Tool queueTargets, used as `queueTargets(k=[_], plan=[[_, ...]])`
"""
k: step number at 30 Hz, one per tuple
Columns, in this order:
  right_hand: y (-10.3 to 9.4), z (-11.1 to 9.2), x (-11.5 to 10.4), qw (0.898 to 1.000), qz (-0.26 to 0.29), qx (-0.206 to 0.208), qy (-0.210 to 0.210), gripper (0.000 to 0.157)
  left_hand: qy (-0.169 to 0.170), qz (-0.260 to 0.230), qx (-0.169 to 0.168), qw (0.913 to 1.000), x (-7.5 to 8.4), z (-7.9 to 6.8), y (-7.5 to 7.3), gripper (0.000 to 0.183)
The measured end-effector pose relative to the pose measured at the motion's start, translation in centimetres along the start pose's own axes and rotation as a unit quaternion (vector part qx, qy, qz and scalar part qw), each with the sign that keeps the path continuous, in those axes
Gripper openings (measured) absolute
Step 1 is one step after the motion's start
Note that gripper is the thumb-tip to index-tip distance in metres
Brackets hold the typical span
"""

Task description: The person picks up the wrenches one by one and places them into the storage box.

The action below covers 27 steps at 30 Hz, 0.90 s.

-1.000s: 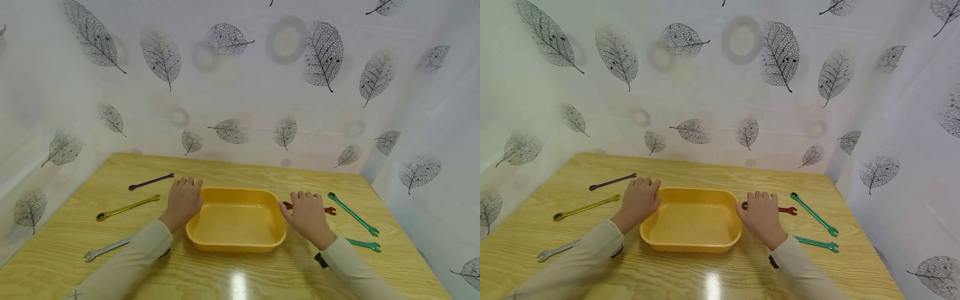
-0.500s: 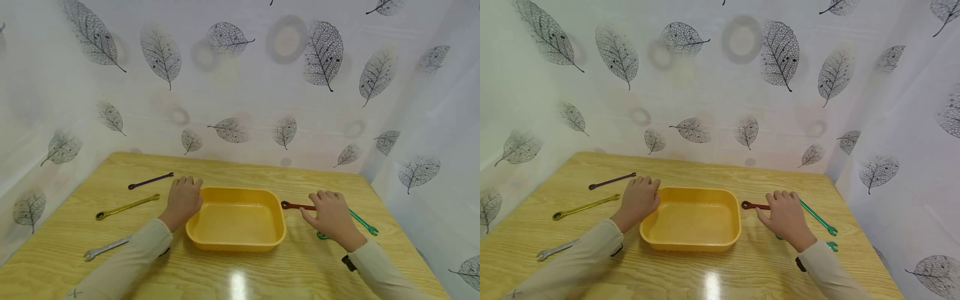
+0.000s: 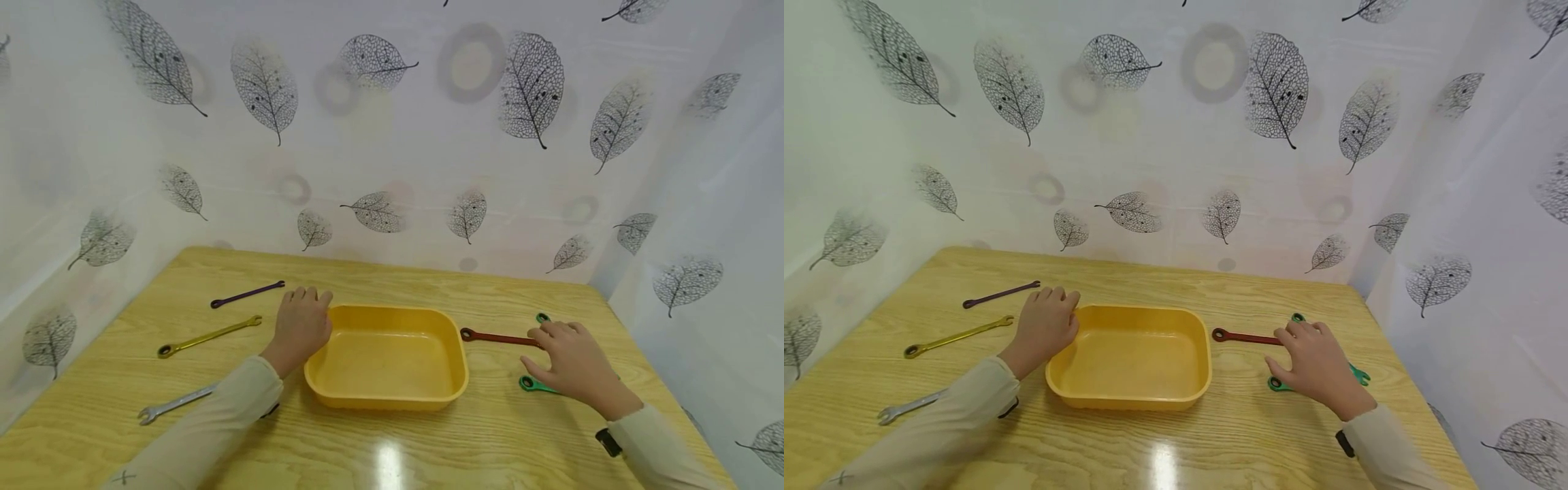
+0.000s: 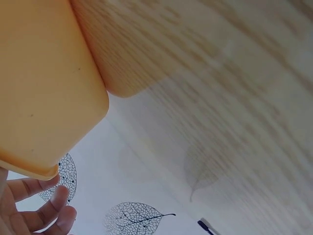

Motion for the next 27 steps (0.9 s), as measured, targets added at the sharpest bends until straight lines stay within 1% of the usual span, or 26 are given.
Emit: queueTargets(k=[4,12,16,22,27], plan=[[0.1,-0.7,0.9,1.000,0.017,0.003,-0.011,0.036,-0.001,-0.001,-0.003,1.0000,0.0,0.0,0.1,0.029],[0.5,-1.9,2.1,0.999,0.045,-0.007,-0.011,0.038,-0.001,0.003,-0.004,1.0000,-0.2,0.1,0.4,0.030],[0.7,-2.6,2.6,0.998,0.056,-0.008,-0.002,0.038,-0.002,0.005,-0.002,1.0000,-0.1,0.0,0.4,0.029],[1.5,-3.9,3.7,0.996,0.078,-0.019,0.025,0.041,-0.001,0.004,0.004,1.0000,0.0,0.0,0.2,0.028],[2.0,-4.8,4.4,0.994,0.108,-0.017,0.023,0.042,-0.003,0.006,0.001,1.0000,0.0,0.0,0.3,0.029]])
Point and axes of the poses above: each hand's wrist, its own z-axis towards the middle knuckle, its own y-axis out of the palm, x = y × z, the point moved 3 cm from there along z, towards the middle knuckle, and after that the axes turned 5 degrees about y, right-handed, at the moved point
